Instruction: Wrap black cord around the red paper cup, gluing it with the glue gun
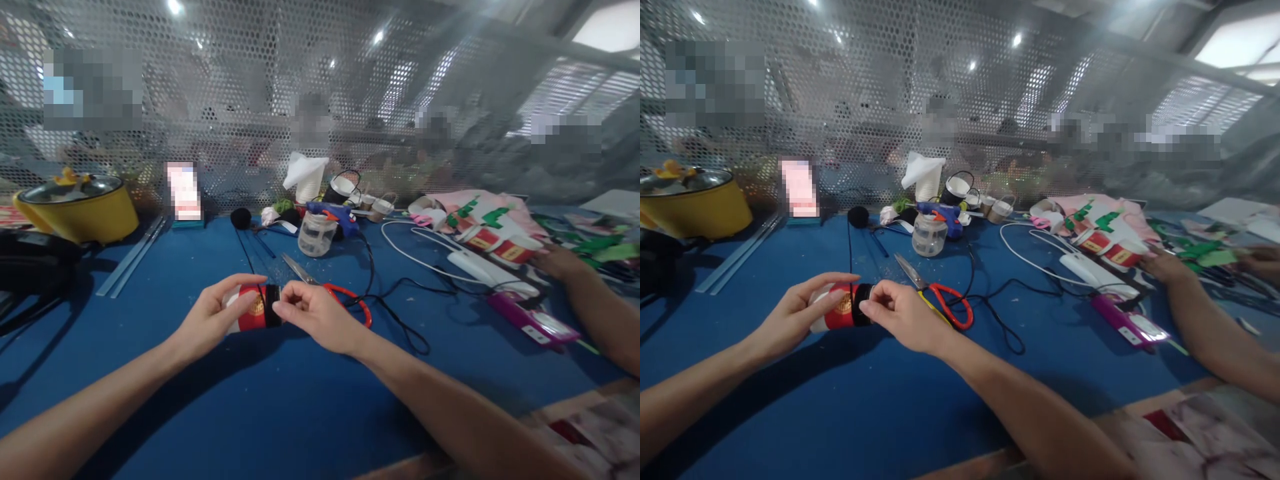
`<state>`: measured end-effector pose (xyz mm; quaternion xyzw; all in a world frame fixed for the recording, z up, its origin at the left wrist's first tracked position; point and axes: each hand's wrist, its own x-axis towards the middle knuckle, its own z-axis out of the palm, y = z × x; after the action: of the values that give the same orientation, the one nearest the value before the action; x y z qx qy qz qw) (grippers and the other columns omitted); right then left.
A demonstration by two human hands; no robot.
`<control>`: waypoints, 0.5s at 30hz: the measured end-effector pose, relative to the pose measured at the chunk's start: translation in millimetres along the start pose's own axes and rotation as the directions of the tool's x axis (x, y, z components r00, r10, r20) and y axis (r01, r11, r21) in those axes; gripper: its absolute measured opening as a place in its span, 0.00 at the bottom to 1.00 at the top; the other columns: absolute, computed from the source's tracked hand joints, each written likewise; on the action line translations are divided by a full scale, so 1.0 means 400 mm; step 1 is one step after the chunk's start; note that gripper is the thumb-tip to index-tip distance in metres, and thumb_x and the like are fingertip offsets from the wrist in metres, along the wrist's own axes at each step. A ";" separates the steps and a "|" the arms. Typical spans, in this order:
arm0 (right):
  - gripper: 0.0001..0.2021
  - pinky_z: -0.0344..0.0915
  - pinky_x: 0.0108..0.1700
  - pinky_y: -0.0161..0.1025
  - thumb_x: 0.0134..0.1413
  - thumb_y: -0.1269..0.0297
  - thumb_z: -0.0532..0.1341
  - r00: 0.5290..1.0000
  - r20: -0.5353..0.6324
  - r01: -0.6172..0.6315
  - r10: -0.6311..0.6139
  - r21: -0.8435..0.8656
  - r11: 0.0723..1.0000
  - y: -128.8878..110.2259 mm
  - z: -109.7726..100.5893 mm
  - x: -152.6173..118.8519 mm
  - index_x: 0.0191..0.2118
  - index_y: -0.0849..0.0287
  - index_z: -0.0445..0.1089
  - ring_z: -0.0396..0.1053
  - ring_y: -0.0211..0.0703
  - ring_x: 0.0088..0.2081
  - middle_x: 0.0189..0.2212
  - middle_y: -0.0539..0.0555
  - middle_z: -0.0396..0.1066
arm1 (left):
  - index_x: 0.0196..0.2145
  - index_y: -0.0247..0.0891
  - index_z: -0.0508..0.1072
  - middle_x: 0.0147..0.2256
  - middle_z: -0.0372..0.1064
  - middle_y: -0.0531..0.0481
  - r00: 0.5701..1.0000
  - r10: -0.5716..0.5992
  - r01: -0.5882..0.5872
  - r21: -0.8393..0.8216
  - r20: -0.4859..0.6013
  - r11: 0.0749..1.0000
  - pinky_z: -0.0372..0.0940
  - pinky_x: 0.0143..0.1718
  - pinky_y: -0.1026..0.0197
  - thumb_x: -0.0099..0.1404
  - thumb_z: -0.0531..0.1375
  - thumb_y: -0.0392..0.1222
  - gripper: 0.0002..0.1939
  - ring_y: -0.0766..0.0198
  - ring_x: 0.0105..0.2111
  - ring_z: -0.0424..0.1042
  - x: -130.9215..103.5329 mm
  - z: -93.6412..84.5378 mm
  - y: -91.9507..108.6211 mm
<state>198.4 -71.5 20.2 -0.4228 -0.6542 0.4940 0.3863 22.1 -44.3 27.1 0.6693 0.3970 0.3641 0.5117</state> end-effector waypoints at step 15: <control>0.15 0.57 0.28 0.35 0.49 0.58 0.53 0.670 -0.723 -0.221 -0.169 -0.412 0.884 -0.068 -0.300 0.115 0.18 0.61 0.57 0.58 0.32 0.19 0.16 0.49 0.59 | 0.29 0.38 0.69 0.19 0.63 0.56 0.983 0.113 -0.060 0.328 -0.144 0.943 0.51 0.18 0.69 0.55 0.55 0.47 0.10 0.69 0.18 0.58 0.004 -0.013 -0.019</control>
<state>288.7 5.8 76.2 -0.6759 -0.5324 0.1122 0.4971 17.0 -39.7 21.0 0.7292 0.4612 0.3691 0.3454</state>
